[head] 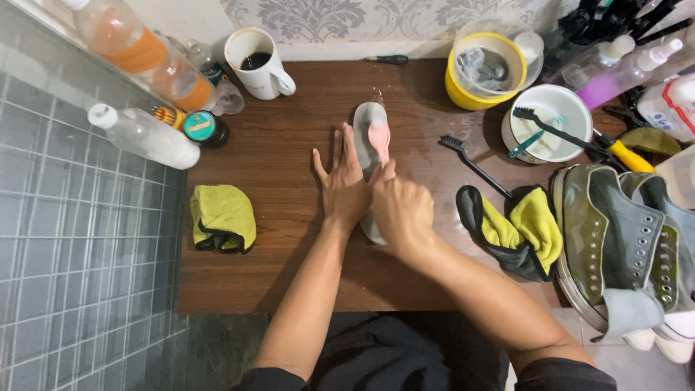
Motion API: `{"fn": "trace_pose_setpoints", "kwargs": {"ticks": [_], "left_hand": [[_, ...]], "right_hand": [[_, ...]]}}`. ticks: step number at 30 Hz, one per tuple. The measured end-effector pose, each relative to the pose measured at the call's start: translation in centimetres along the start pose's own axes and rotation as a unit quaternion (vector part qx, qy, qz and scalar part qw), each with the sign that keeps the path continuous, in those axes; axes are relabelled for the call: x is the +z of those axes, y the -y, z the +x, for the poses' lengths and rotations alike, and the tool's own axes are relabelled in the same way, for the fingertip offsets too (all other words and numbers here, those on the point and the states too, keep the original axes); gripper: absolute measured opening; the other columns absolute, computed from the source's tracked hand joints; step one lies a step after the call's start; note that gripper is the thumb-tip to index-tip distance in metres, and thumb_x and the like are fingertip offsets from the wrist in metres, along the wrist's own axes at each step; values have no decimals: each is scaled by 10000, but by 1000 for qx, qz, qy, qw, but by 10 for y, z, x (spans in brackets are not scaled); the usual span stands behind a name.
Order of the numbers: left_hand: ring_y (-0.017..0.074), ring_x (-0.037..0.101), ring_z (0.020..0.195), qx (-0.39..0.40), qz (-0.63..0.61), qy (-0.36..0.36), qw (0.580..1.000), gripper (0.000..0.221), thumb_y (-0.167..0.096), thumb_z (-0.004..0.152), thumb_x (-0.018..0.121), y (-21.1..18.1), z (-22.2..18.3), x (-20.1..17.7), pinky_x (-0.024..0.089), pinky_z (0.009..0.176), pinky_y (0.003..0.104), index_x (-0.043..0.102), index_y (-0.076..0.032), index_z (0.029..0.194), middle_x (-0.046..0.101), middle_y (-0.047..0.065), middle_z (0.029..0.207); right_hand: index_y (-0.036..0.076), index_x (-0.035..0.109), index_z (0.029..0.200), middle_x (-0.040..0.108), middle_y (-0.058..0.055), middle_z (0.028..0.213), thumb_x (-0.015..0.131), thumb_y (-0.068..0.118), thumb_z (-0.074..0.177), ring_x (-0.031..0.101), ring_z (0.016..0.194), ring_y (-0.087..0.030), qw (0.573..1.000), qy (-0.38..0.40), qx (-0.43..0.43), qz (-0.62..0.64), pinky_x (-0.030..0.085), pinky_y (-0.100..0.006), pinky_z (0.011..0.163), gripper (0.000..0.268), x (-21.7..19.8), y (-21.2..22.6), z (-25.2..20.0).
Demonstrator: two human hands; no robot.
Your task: Cleaning a shoe insole by scrubbing it with a brush and soapy water and then wiping it with a cloth.
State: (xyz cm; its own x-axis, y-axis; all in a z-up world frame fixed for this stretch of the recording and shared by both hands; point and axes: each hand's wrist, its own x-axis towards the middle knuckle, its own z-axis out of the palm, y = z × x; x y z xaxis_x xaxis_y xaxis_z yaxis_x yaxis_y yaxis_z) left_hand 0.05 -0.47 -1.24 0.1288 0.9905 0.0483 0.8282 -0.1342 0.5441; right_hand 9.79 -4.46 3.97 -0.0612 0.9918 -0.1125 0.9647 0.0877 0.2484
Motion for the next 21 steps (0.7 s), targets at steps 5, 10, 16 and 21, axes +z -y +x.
{"fn": "trace_pose_setpoints", "kwargs": {"ticks": [5, 10, 16, 21], "left_hand": [[282, 170, 1574, 13, 12, 0, 1000, 1052, -354, 937, 696, 2, 3, 4, -46, 1218, 645, -28, -32, 1630, 191, 128, 1708], [294, 184, 1565, 7, 33, 31, 999, 981, -107, 952, 591, -18, 1, -21, -26, 1211, 641, -108, -123, 1640, 187, 105, 1711], [306, 123, 1577, 5, 88, 61, 994, 963, -116, 943, 579, -19, 0, -21, -31, 1196, 658, -74, -151, 1650, 136, 98, 1723], [342, 136, 1573, 12, 14, 34, 999, 884, -402, 1026, 524, -9, 0, -6, -69, 1185, 661, -59, -193, 1657, 223, 151, 1694]], "right_hand": [[40, 556, 1428, 755, -83, 759, 471, 147, 960, 772, 688, -263, 999, -26, 5, 41, 602, -470, 528, 488, 24, -7, 34], [11, 563, 1406, 746, -64, 701, 477, 136, 915, 765, 643, -215, 997, -71, -11, 18, 597, -403, 514, 514, 21, 3, 13], [24, 607, 1322, 735, -41, 694, 478, 150, 892, 751, 604, -234, 992, -109, -14, 59, 572, -421, 462, 466, 33, -2, 39], [-7, 636, 1278, 705, 18, 632, 469, 154, 861, 726, 553, -200, 998, -41, -47, 26, 557, -425, 423, 478, -3, 4, -15]]}}
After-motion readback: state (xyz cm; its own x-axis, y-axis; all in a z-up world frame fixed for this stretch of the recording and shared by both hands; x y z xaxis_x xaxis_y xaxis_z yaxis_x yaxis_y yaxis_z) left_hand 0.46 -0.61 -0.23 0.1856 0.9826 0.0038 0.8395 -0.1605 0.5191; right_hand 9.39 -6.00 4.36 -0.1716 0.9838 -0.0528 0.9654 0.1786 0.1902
